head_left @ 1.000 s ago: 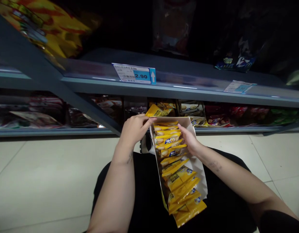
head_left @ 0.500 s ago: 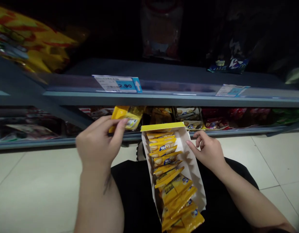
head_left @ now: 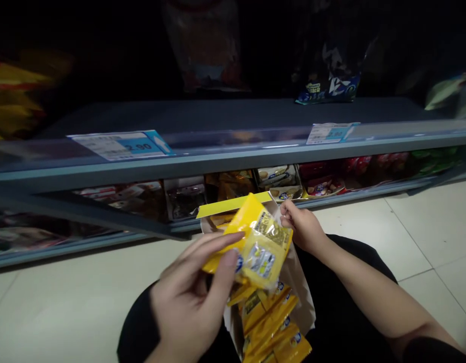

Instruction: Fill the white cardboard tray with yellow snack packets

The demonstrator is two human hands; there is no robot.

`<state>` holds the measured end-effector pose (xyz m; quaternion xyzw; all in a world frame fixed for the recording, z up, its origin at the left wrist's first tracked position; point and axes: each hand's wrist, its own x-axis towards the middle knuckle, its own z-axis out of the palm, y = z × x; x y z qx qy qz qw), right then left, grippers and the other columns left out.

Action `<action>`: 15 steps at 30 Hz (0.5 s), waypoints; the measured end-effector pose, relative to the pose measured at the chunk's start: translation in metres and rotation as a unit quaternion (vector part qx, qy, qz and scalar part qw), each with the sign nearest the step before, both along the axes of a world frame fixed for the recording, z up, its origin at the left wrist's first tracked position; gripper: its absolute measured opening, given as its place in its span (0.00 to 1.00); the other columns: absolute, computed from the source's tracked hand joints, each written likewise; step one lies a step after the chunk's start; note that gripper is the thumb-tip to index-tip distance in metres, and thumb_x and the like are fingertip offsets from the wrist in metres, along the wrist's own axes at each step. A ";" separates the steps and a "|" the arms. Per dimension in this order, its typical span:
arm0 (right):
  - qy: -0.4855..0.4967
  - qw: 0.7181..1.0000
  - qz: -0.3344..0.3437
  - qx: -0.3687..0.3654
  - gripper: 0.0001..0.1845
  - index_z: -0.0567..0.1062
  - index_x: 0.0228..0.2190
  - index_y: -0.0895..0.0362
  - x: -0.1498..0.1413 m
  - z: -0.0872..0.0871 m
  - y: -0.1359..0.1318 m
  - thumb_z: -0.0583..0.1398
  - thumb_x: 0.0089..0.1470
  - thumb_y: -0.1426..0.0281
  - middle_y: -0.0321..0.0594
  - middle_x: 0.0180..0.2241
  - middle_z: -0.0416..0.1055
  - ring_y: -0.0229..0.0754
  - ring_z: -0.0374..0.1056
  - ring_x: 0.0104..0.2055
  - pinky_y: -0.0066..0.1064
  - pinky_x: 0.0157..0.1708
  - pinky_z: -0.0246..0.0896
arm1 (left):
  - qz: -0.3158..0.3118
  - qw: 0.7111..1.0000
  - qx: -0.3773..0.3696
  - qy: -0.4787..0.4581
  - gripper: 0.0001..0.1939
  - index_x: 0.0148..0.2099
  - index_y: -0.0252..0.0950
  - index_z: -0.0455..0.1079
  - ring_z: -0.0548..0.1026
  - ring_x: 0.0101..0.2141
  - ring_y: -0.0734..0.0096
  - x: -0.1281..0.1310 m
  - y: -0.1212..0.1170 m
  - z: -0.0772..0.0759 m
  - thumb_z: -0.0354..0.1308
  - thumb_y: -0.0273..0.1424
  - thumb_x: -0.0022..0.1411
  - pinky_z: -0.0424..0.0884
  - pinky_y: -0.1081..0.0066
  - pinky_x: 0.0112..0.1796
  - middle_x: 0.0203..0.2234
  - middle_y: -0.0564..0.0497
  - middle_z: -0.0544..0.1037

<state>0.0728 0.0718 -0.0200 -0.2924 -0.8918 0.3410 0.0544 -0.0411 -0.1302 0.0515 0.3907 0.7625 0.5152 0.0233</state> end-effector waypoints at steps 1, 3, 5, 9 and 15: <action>0.016 1.000 0.007 -0.015 0.07 0.63 0.36 0.51 0.001 0.000 0.002 0.56 0.59 0.75 0.29 0.24 0.67 0.41 0.64 0.26 0.29 0.28 0.47 | -0.026 0.999 -0.012 -0.028 0.08 0.45 0.43 0.79 0.79 0.42 0.67 0.000 0.004 -0.001 0.60 0.33 0.68 0.75 0.70 0.40 0.42 0.52 0.82; 0.039 0.998 0.017 -0.035 0.07 0.64 0.36 0.51 0.003 0.000 0.007 0.57 0.59 0.75 0.29 0.24 0.66 0.40 0.63 0.26 0.28 0.27 0.46 | -0.045 0.996 -0.032 -0.065 0.08 0.45 0.41 0.81 0.80 0.39 0.67 -0.003 0.011 -0.002 0.60 0.34 0.68 0.75 0.74 0.33 0.42 0.51 0.82; 0.043 0.998 0.025 -0.036 0.08 0.65 0.36 0.51 0.004 0.000 0.011 0.59 0.58 0.75 0.28 0.24 0.66 0.39 0.63 0.25 0.28 0.27 0.45 | -0.029 0.997 -0.034 -0.068 0.09 0.44 0.40 0.81 0.80 0.39 0.68 -0.008 0.013 -0.003 0.60 0.35 0.68 0.75 0.75 0.31 0.41 0.50 0.83; 0.027 0.998 0.061 -0.004 0.08 0.67 0.37 0.52 0.004 0.001 0.014 0.61 0.58 0.75 0.27 0.24 0.67 0.37 0.63 0.25 0.28 0.28 0.45 | -0.022 0.998 -0.035 -0.042 0.10 0.42 0.40 0.82 0.80 0.40 0.69 -0.012 0.011 -0.008 0.58 0.34 0.69 0.76 0.77 0.36 0.39 0.50 0.83; 0.026 0.998 0.051 0.021 0.11 0.67 0.38 0.52 0.004 0.000 0.013 0.61 0.57 0.78 0.27 0.24 0.67 0.38 0.65 0.26 0.27 0.28 0.46 | -0.075 0.994 -0.025 -0.069 0.13 0.52 0.40 0.80 0.81 0.40 0.68 0.007 0.015 -0.007 0.57 0.31 0.68 0.79 0.77 0.29 0.45 0.47 0.80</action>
